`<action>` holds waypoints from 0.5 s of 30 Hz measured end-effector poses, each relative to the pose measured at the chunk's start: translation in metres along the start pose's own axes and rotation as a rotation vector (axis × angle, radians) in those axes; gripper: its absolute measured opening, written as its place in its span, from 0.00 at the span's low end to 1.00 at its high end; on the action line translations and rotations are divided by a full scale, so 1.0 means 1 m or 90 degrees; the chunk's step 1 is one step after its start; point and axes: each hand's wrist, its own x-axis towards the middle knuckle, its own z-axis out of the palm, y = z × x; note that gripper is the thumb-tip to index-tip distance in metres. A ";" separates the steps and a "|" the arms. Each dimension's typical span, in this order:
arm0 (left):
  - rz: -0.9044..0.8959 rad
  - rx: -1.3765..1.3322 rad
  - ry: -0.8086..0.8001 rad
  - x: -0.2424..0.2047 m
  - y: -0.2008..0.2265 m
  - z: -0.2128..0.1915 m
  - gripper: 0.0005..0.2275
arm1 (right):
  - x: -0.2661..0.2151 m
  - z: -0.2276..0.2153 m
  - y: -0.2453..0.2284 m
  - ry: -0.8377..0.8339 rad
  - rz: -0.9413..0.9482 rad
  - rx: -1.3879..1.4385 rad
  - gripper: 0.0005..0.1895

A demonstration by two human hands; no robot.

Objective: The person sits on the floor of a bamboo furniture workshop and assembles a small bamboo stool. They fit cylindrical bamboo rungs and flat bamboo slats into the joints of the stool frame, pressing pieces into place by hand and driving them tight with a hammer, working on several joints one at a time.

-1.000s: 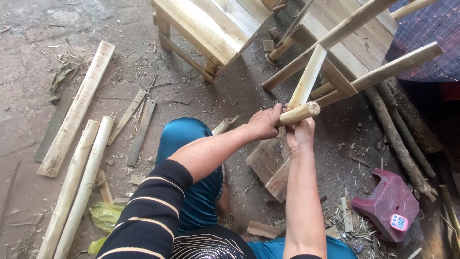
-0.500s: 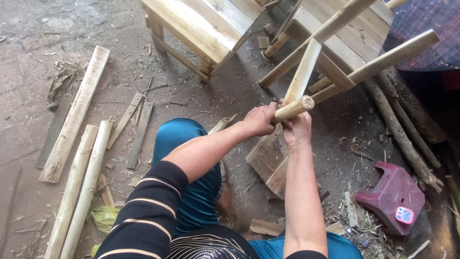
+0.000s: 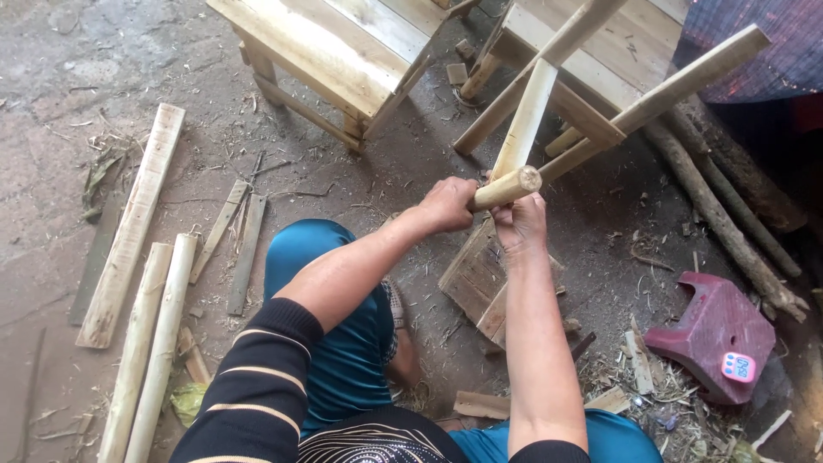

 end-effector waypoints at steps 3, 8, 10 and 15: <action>-0.013 -0.003 0.000 0.008 -0.008 -0.001 0.14 | 0.013 -0.011 0.008 -0.005 0.003 0.028 0.20; -0.039 -0.003 -0.002 0.006 -0.017 -0.019 0.14 | -0.007 -0.003 0.000 -0.008 -0.009 -0.046 0.21; -0.044 -0.002 0.003 0.008 -0.018 -0.031 0.14 | -0.001 -0.013 0.003 -0.002 -0.008 -0.061 0.20; -0.038 -0.102 0.090 0.007 -0.002 -0.053 0.14 | 0.001 -0.016 0.004 -0.032 0.006 -0.054 0.20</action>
